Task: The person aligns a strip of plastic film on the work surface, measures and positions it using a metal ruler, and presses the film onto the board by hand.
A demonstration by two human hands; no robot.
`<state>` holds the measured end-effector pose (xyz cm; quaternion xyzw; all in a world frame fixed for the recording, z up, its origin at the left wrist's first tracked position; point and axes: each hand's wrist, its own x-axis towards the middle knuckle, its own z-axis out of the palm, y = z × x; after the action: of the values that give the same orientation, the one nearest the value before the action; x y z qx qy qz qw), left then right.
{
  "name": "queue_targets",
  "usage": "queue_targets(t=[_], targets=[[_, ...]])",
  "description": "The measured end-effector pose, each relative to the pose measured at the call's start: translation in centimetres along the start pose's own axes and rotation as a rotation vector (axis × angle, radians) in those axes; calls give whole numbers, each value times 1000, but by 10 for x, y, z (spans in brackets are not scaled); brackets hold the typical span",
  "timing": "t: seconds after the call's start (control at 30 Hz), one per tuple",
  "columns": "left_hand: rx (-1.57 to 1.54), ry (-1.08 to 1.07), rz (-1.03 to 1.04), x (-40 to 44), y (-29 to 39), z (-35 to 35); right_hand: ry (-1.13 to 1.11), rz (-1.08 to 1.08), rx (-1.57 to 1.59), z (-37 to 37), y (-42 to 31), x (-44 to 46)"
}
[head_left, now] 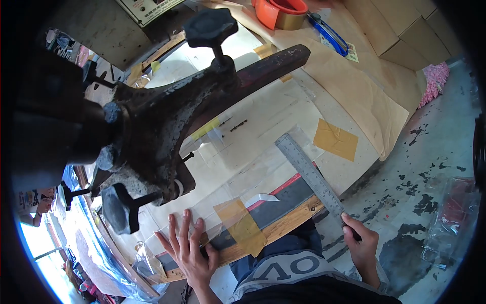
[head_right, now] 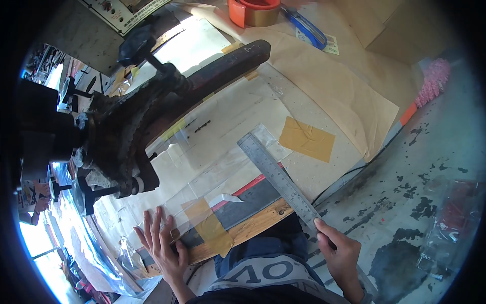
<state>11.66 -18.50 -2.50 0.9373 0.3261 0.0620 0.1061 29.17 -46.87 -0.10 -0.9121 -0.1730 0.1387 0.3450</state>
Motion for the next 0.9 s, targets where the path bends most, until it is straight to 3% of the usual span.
queue_targets(t=[0.3,0.6,0.9], targets=[[-39,-11,4,2,4,-5,46,81,-3,-12,4,-11],[-56,36,68,4,29,3,204,-75,-16,1,3,-13],[-75,21,136,1,47,13,161,-148,44,13,-15,-30]])
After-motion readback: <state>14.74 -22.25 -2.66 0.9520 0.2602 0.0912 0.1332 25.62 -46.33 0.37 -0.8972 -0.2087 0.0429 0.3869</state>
